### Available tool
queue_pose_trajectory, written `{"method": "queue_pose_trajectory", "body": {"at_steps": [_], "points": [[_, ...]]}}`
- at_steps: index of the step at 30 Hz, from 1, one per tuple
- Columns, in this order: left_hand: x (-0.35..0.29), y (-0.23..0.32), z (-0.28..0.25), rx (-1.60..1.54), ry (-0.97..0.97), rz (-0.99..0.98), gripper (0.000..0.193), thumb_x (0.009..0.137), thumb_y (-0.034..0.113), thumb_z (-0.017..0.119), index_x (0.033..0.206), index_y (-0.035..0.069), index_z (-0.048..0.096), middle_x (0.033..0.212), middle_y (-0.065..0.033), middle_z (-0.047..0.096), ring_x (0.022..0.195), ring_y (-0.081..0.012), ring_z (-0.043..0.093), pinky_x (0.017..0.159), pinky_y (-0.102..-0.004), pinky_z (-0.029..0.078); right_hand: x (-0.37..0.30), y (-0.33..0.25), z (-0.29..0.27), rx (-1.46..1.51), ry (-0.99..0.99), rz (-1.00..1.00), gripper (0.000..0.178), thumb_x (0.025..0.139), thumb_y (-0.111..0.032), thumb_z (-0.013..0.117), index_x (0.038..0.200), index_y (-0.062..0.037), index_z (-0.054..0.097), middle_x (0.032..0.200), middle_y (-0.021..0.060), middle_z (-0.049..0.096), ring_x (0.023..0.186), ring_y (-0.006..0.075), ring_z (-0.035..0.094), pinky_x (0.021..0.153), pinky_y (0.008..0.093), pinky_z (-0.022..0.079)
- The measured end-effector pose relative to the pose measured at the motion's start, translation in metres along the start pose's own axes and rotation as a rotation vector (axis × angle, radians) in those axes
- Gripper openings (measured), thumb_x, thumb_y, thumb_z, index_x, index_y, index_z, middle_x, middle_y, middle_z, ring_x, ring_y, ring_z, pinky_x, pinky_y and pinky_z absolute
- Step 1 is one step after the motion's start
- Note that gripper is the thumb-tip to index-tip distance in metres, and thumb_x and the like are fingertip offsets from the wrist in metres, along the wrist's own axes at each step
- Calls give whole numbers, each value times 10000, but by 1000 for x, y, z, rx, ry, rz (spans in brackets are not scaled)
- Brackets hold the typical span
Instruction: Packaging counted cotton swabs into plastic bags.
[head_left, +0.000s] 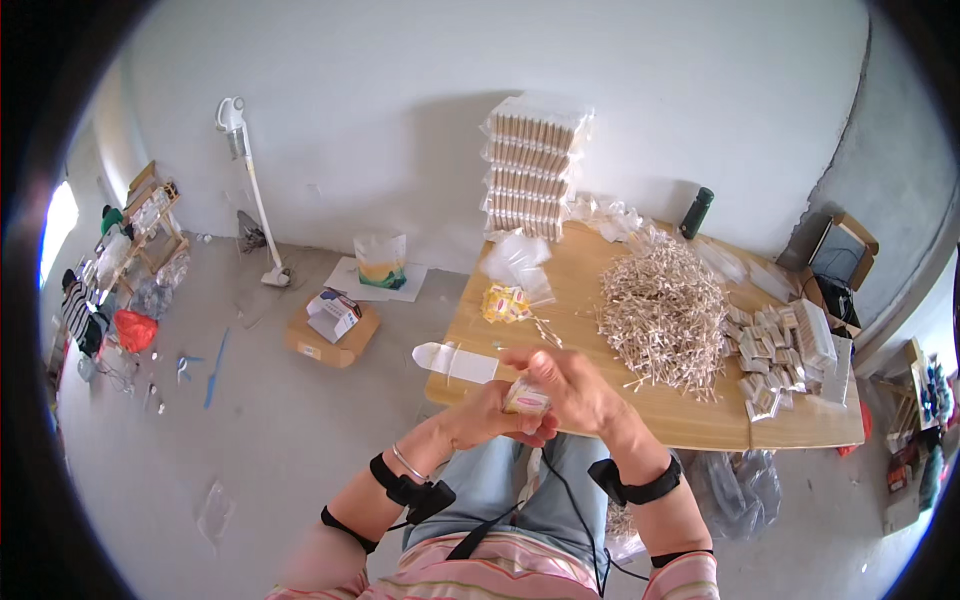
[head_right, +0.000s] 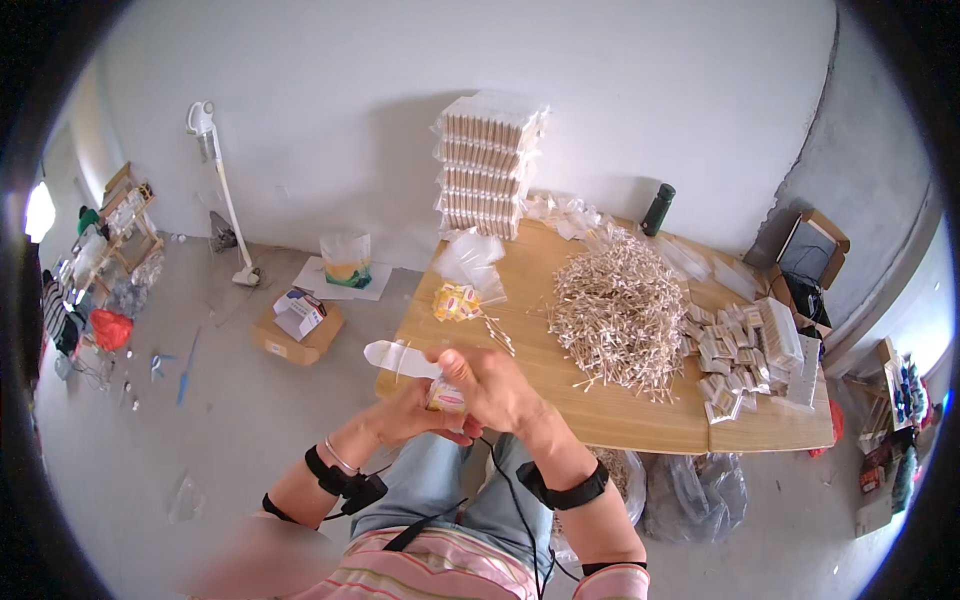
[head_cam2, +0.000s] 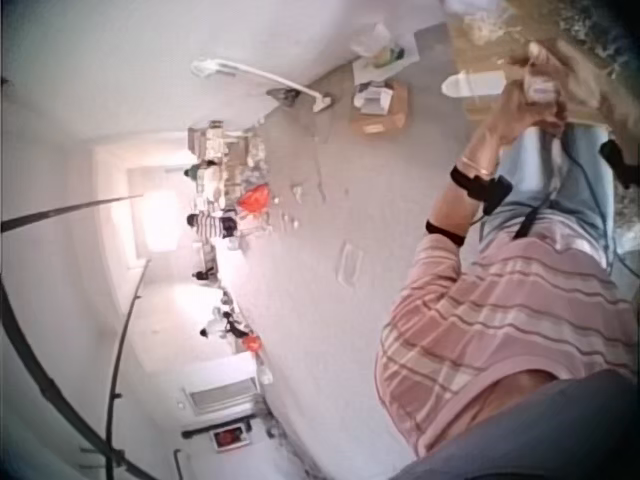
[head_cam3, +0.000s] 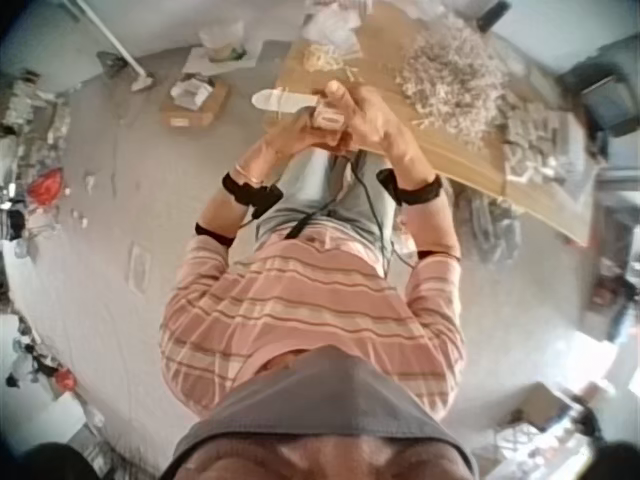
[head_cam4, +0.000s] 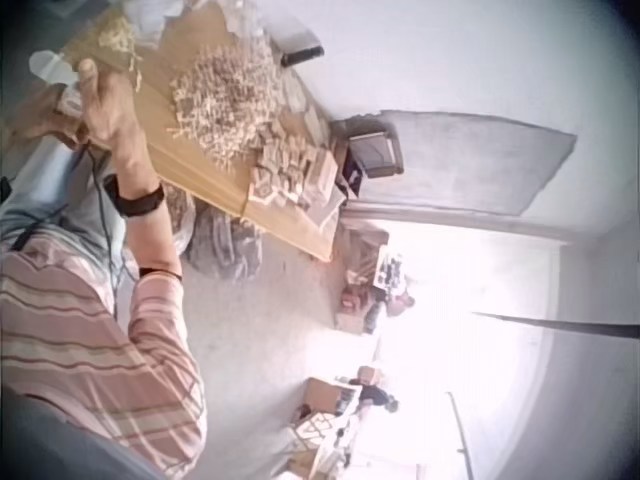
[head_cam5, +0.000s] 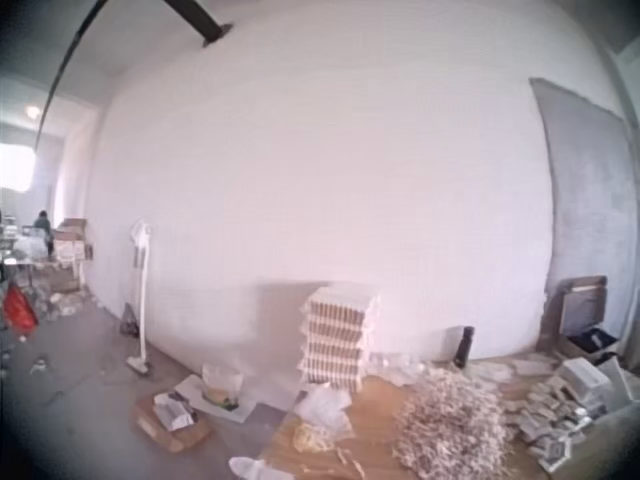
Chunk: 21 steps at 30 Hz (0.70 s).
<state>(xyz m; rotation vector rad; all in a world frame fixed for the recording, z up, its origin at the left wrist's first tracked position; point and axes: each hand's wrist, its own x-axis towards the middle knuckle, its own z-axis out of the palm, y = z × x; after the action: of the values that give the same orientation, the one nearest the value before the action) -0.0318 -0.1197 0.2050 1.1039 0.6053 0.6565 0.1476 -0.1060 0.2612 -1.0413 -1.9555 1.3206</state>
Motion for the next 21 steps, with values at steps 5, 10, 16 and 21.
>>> {"method": "queue_pose_trajectory", "body": {"at_steps": [5,10,16,21], "points": [[4,-9,-3,141,-38,57,323,873,174,692,1133,18,580,1033,-86,648,953,-202,655,832,-362,574,-2,10,15,-257,-49,-250,656,1012,-507,260,1203,28,588,899,193,657,871,318,644,805,374,487],[-1,-6,1,-25,-2,25,340,877,173,687,1155,12,576,1056,-92,648,966,-201,655,825,-380,579,-8,19,13,240,155,-135,363,987,-316,482,1122,-20,642,925,171,680,875,322,655,755,378,507],[-7,-8,-8,-69,2,143,362,885,113,668,1220,23,564,1127,-101,642,995,-216,653,845,-386,577,-25,33,19,-205,372,-504,304,792,34,669,1091,-18,657,1070,147,651,933,281,626,800,362,515],[-5,-7,-4,-23,31,240,277,885,66,653,1145,9,578,1041,-73,646,935,-197,662,824,-360,585,-28,26,25,-424,523,-562,299,746,-8,711,1039,-63,679,1012,113,638,897,304,609,761,375,522]]}}
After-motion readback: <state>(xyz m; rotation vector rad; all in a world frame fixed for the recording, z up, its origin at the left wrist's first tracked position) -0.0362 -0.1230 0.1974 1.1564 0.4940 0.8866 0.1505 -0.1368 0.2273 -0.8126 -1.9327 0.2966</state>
